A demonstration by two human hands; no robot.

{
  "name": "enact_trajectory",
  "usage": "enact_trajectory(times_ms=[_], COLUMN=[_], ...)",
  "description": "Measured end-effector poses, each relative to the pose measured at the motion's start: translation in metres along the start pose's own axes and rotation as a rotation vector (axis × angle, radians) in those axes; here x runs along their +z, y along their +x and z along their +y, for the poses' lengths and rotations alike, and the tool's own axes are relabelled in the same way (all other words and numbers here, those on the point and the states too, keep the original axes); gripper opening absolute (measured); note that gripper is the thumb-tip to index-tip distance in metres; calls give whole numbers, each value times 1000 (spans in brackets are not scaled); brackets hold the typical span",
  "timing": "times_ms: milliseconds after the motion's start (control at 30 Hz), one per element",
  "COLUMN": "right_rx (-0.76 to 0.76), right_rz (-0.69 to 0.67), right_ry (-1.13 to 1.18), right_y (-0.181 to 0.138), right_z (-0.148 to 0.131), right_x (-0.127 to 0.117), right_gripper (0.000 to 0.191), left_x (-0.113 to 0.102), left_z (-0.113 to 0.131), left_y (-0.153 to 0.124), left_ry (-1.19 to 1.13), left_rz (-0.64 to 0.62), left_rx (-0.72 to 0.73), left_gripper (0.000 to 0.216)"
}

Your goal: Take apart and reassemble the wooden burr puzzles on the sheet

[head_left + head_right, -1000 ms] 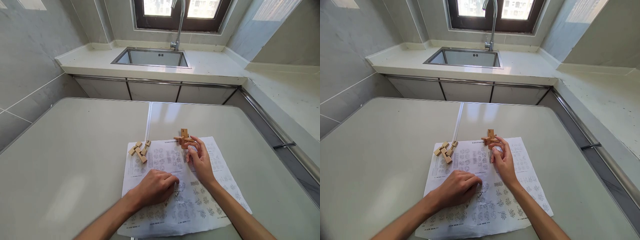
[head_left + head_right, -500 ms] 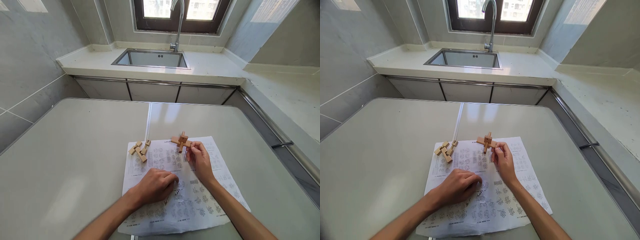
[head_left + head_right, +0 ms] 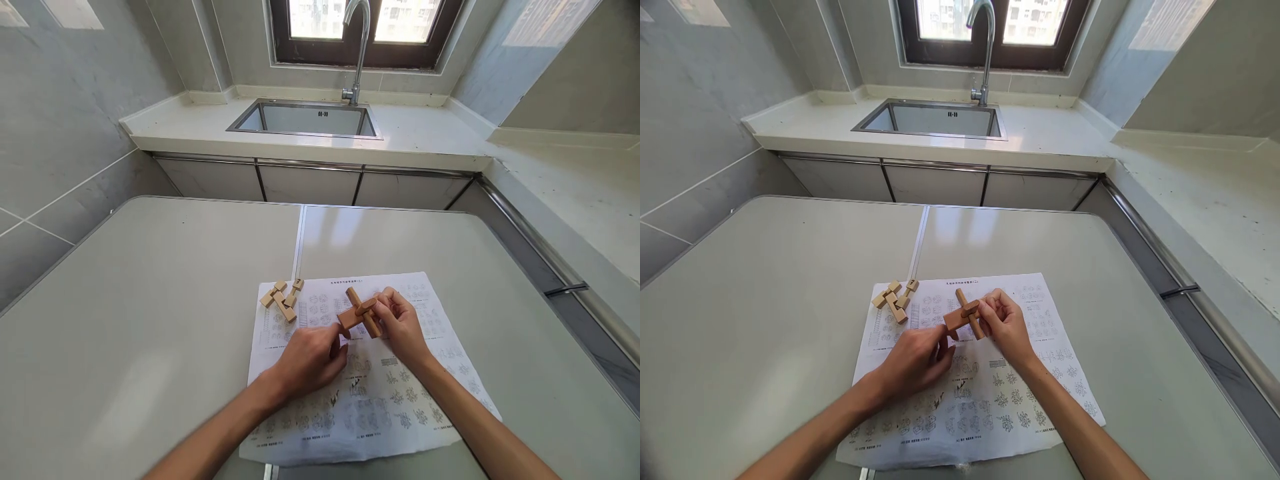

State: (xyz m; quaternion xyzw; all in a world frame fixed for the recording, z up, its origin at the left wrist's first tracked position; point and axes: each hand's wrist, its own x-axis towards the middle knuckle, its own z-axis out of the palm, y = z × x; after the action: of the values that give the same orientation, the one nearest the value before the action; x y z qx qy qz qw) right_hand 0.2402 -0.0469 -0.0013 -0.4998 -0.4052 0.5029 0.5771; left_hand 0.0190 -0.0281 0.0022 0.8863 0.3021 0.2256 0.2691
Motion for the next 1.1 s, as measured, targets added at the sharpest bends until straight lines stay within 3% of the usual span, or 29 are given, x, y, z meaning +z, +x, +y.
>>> enact_trajectory(times_ms=[67,233,433,600,700,867,1100], right_rx=[17,60,99,99,103,104,113], right_rz=[-56,-163,-232,-285,-307,-332,-343], right_ry=[39,101,19,-19,-24,-47,-124], right_y=[-2,-6,-7,-8,-7,-7,-7], right_z=[1,3,-3,-7,-7,-5,0], right_x=[1,4,7,8,9,8,6], right_gripper=[46,37,34,33,35,35,32], left_x=[0,1,-3,-5,-6,-8,-10], left_z=[1,2,3,0,-2,1,6], left_y=[1,2,1,0,-1,1,5], left_ry=[-57,-235,-300,-244,-218,-206,-183], left_rz=[43,132,138,108,123,189,190], left_rx=[-104,-261,-243,-228,-199,-188,-196], left_gripper=[8,39,89,108,110,94,85])
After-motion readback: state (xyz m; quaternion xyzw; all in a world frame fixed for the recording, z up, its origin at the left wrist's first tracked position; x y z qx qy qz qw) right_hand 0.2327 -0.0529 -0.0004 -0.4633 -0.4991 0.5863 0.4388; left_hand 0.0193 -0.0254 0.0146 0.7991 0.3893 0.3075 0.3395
